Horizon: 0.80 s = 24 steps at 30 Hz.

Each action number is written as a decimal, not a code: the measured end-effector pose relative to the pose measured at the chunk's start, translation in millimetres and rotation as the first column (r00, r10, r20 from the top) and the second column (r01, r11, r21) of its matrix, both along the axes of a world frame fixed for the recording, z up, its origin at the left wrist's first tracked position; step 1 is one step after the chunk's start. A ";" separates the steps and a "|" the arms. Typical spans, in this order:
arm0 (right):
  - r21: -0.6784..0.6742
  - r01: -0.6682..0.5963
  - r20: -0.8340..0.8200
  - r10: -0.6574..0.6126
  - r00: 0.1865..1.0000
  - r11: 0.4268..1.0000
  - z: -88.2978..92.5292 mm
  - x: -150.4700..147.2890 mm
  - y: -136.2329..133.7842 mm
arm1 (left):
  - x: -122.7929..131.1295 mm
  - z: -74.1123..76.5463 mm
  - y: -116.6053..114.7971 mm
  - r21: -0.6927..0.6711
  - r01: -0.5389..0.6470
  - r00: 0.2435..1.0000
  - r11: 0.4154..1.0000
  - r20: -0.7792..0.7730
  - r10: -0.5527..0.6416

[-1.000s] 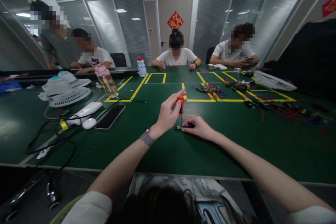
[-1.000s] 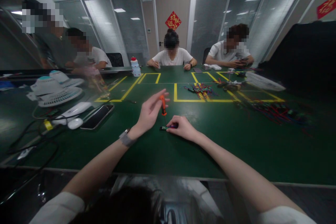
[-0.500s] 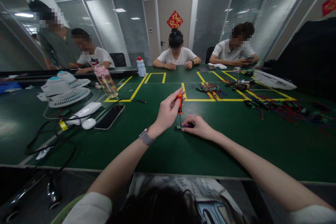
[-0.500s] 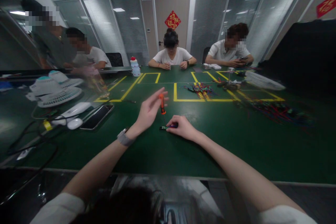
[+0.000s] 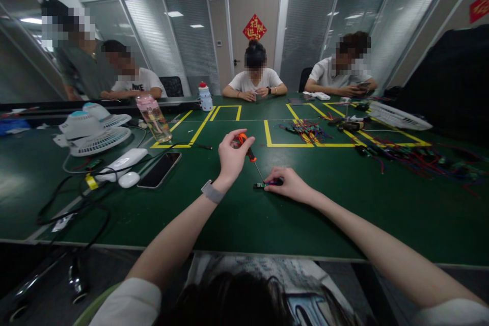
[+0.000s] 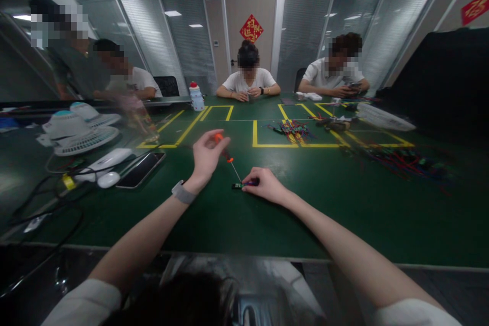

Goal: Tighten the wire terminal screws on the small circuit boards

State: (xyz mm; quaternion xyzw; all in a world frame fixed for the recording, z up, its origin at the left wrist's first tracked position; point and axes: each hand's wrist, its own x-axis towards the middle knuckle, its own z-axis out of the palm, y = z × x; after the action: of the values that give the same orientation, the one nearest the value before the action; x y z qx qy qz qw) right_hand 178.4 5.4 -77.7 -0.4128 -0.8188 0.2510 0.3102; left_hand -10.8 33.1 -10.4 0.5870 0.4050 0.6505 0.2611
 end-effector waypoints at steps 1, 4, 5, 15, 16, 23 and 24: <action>-0.008 0.002 0.001 -0.002 1.000 1.000 1.0 0.0 -0.4 | -0.6 -0.6 2.4 -0.042 0.016 0.998 0.999 0.055 -0.014; -0.072 0.015 -0.021 -0.017 1.000 0.997 5.6 0.3 -1.5 | -3.3 -2.6 9.6 -0.170 0.033 0.966 0.985 0.257 0.012; -0.103 0.019 -0.047 -0.024 0.999 0.994 7.4 0.5 -1.8 | -4.7 -3.7 12.2 -0.206 0.037 0.945 0.978 0.326 0.033; -0.256 0.109 -0.333 -0.193 0.923 0.960 17.3 3.2 -3.2 | -14.2 -15.4 26.5 -0.302 0.093 0.825 0.949 0.557 0.097; -0.259 0.115 -0.334 -0.200 0.921 0.959 16.9 3.6 -2.9 | -13.1 -15.3 25.5 -0.301 0.091 0.826 0.949 0.555 0.096; -0.243 0.104 -0.341 -0.186 0.922 0.964 10.5 6.6 2.2 | -9.8 -3.9 17.4 -0.255 0.028 0.904 0.967 0.419 0.085; -0.244 0.111 -0.340 -0.192 0.920 0.963 10.2 6.2 2.5 | -10.9 0.5 14.5 -0.176 -0.023 0.918 0.984 0.386 0.091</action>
State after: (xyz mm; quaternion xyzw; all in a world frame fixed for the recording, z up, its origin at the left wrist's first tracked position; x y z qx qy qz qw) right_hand 184.6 7.9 -67.5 -0.4539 -0.6804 0.3864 0.4264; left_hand -21.7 47.6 -10.0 0.4087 0.4148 0.7257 0.3665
